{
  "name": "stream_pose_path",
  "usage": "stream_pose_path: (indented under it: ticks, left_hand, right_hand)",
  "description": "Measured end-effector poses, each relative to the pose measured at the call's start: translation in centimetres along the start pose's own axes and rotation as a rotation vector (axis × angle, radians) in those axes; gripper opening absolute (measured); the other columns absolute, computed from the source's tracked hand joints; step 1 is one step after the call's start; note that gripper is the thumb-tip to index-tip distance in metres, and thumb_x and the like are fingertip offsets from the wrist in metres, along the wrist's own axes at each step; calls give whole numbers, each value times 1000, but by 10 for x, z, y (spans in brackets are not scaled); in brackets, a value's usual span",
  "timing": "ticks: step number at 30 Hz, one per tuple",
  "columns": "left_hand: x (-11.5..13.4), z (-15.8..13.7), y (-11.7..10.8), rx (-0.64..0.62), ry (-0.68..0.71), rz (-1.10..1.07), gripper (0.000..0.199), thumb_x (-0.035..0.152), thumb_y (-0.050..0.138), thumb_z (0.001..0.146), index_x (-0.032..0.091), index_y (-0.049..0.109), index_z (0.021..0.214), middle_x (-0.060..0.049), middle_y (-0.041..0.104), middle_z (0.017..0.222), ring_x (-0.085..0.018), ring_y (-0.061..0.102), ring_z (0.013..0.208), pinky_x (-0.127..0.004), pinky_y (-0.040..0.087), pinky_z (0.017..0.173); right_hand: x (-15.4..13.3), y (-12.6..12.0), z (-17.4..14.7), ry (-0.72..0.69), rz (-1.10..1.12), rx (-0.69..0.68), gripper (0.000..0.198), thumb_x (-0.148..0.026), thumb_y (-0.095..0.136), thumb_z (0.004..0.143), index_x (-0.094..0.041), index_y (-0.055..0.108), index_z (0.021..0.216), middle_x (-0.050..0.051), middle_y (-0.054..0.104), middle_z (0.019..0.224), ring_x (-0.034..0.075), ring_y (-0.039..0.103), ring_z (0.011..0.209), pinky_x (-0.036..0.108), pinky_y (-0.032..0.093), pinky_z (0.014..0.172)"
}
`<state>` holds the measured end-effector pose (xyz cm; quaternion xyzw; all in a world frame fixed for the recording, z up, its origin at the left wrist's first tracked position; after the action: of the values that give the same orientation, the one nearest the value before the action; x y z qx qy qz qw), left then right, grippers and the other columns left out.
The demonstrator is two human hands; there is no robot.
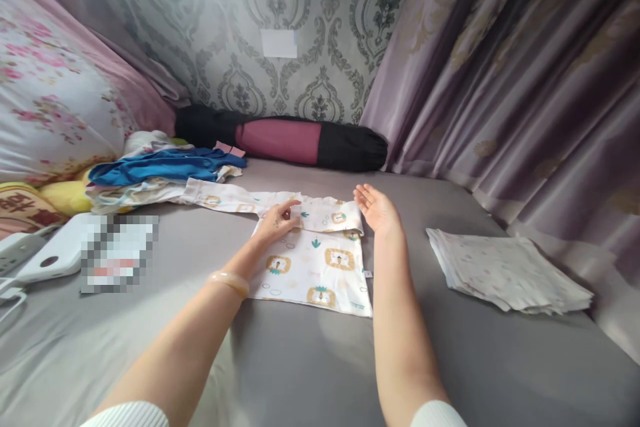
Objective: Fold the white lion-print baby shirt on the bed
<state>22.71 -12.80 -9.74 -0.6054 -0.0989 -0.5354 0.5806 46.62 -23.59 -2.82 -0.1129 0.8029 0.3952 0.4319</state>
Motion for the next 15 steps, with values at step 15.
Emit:
stream_pose_path:
  ticks: [15]
  left_hand:
    - [-11,5,0,224,141,-126,32,26,49,84,20,73,106,-6,63,103,-17,57,87,-29,49,74]
  right_hand:
    - [-4,-28,9,-4,34,117,15,-11,50,92,-17,59,81,2,70,78,10,68,71,19,55,65]
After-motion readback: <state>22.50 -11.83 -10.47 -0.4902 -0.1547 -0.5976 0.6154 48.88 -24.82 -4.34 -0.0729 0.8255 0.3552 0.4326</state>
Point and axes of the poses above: each hand's wrist, its own z-axis towards the middle knuckle, its own y-axis out of the palm, x = y × z, the point moved 3 cm from there along z, towards the middle knuckle
